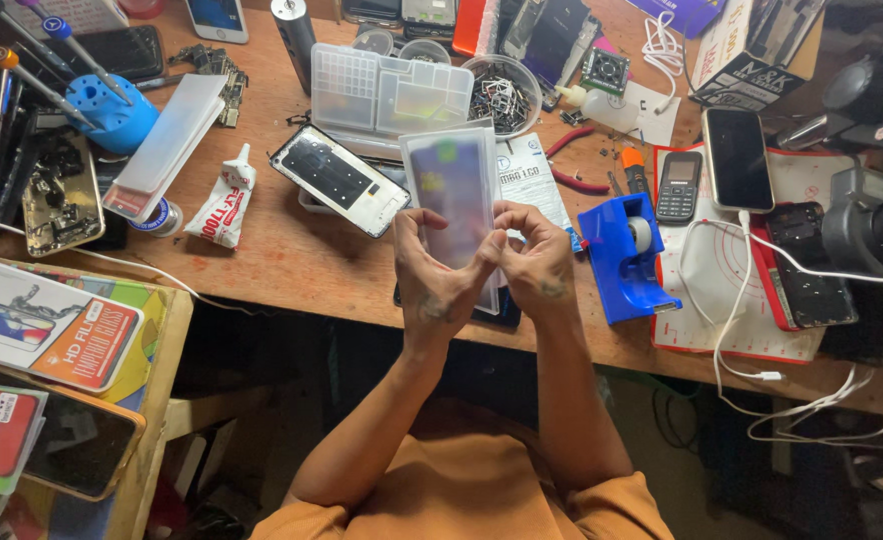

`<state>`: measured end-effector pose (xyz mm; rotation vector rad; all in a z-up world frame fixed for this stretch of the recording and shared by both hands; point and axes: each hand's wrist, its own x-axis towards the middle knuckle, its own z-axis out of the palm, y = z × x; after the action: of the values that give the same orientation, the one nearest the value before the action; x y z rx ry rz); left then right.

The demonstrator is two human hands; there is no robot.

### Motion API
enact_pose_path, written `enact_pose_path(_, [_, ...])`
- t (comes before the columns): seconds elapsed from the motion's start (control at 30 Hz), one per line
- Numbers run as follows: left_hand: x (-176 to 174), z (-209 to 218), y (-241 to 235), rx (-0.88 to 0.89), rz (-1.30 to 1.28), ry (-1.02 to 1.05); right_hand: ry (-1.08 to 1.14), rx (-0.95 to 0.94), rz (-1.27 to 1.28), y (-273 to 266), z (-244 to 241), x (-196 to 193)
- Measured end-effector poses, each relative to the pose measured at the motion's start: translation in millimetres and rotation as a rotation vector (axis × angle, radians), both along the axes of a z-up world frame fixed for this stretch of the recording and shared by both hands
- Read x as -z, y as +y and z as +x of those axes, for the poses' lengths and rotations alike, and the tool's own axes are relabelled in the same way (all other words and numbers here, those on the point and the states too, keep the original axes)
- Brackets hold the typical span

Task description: The person prepares a smartphone for a screen protector by handling the device and cleaning supplies. They open a screen protector package, remove the film, and align it over the phone screen. The person uses a squeegee card to smooth the protector onto the display.

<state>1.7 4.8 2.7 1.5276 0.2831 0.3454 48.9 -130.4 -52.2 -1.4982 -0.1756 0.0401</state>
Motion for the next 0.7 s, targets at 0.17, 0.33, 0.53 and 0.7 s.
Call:
enact_pose_path(0.17, [5, 5, 7, 0.002, 0.002, 0.102, 0.047, -0.032, 0.175, -18, 8, 9])
enact_pose_path(0.33, [23, 11, 21, -0.051, 0.107, -0.010, -0.044, 0.240, 0.137, -47, 22, -4])
enact_pose_path(0.53, [28, 7, 36, -0.049, -0.026, -0.019, -0.146, 0.448, -0.409, -54, 27, -15])
enact_pose_path(0.7, [28, 4, 40, 0.048, -0.264, -0.068, -0.127, 0.431, -0.761, -38, 20, -22])
